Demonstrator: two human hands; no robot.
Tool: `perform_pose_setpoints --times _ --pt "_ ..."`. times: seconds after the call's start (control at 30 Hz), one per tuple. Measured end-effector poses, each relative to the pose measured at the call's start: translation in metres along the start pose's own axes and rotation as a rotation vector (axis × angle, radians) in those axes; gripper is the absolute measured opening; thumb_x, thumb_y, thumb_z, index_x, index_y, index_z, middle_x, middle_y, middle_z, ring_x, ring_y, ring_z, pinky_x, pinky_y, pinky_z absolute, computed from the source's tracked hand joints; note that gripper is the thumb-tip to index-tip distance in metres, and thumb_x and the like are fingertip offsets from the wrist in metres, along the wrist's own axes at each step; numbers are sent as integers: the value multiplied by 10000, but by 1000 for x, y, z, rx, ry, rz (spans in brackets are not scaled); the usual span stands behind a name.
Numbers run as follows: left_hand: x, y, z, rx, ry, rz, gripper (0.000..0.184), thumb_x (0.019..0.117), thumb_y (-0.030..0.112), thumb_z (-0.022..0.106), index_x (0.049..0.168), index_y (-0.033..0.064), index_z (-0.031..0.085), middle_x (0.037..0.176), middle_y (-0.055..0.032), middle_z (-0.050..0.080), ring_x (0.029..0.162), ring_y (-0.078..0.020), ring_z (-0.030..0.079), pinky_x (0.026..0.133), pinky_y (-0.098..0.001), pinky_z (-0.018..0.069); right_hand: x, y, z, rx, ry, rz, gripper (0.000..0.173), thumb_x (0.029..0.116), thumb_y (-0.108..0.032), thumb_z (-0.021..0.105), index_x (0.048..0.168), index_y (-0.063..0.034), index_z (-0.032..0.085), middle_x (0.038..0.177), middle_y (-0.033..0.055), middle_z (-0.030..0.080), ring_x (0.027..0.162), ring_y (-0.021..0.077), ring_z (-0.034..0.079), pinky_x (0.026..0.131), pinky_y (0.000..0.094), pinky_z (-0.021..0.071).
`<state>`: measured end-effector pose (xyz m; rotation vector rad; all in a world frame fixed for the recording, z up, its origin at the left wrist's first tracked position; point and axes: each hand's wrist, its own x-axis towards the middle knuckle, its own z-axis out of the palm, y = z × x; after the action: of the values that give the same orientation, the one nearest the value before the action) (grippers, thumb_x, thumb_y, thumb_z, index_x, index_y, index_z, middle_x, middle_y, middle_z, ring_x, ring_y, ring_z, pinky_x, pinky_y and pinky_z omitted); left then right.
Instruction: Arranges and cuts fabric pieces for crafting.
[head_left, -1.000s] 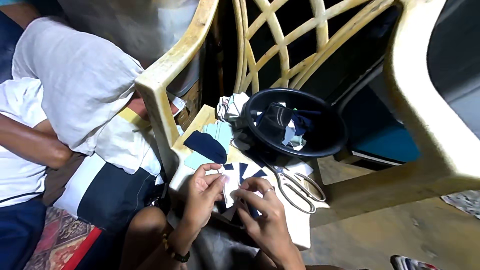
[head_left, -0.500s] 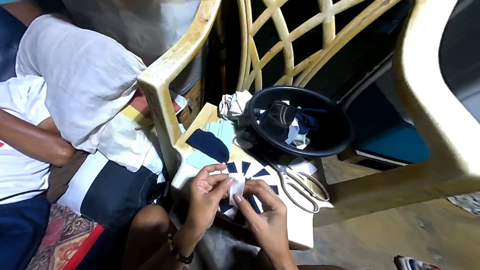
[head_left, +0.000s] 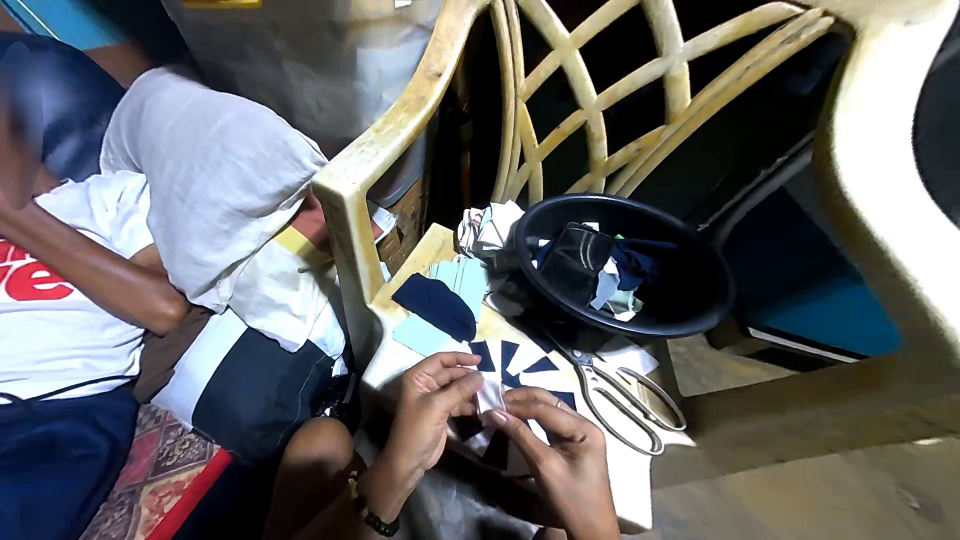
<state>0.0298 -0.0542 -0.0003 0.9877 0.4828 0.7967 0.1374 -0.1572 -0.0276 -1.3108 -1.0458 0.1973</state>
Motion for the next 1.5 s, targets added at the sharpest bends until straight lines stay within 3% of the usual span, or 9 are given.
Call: perform_pose_setpoints --times 0.17,0.33,0.57,0.7,0.97,1.07,1.13,1.23,1.5 --pt "2 8 -1 70 -61 -65 240 923 -120 596 1137 -25 649 849 -17 743 726 -101 727 662 -267 621 2 -5 -1 166 52 124 45 829 -43 727 803 -63 758 914 -18 725 816 -1 677 715 146 577" --pt "3 7 -2 244 -185 115 460 717 -173 757 1154 -72 653 922 -10 737 805 -66 717 755 -233 614 2 -12 -2 203 115 198 82 863 -9 681 856 -48 752 857 -43 734 727 -12 675 679 153 583" --pt "14 20 -3 429 -101 212 308 781 -122 728 1075 -49 670 860 5 716 743 -42 681 691 -205 589 4 -14 -7 362 36 297 125 999 -27 512 995 -70 629 874 -24 758 794 72 742 749 242 626" --pt "39 36 -18 686 91 171 277 838 -92 705 1092 -21 620 884 -45 691 734 -76 663 687 -242 564 5 -14 -20 214 68 229 116 874 34 637 892 -60 704 784 -62 734 705 24 704 672 198 605" --pt "56 14 -43 1320 56 375 176 944 34 647 1078 -30 742 1233 -215 685 1186 -380 631 1008 -535 496 5 -6 -36 12 -235 149 224 922 -25 565 1012 -9 769 951 -13 694 829 -43 626 732 121 530" --pt "34 8 -33 1009 -224 453 320 973 211 644 1183 -21 713 1392 -174 601 1279 -249 584 1048 -401 499 3 -6 -29 5 -335 139 242 936 -27 559 1031 -33 781 964 -16 692 887 -49 617 773 108 515" --pt "21 19 -22 748 -511 178 504 908 187 740 1327 -53 598 1312 -111 640 1135 -97 646 962 -261 543 1 -8 -22 27 -316 158 222 924 -14 573 1008 -21 778 957 -8 693 867 -53 622 759 104 522" --pt "26 29 -17 672 -569 -44 394 815 -3 794 1171 -39 628 977 -25 695 763 -9 638 699 -169 539 1 -7 -14 12 -191 218 160 902 -25 636 990 -7 768 910 1 728 757 -41 652 688 126 555" --pt "54 42 -8 906 -314 -191 127 922 1 714 1036 -30 666 870 -50 664 719 -48 642 706 -201 557 10 8 -5 -95 60 268 142 842 -11 711 979 4 672 804 -40 676 664 -54 610 618 108 516"
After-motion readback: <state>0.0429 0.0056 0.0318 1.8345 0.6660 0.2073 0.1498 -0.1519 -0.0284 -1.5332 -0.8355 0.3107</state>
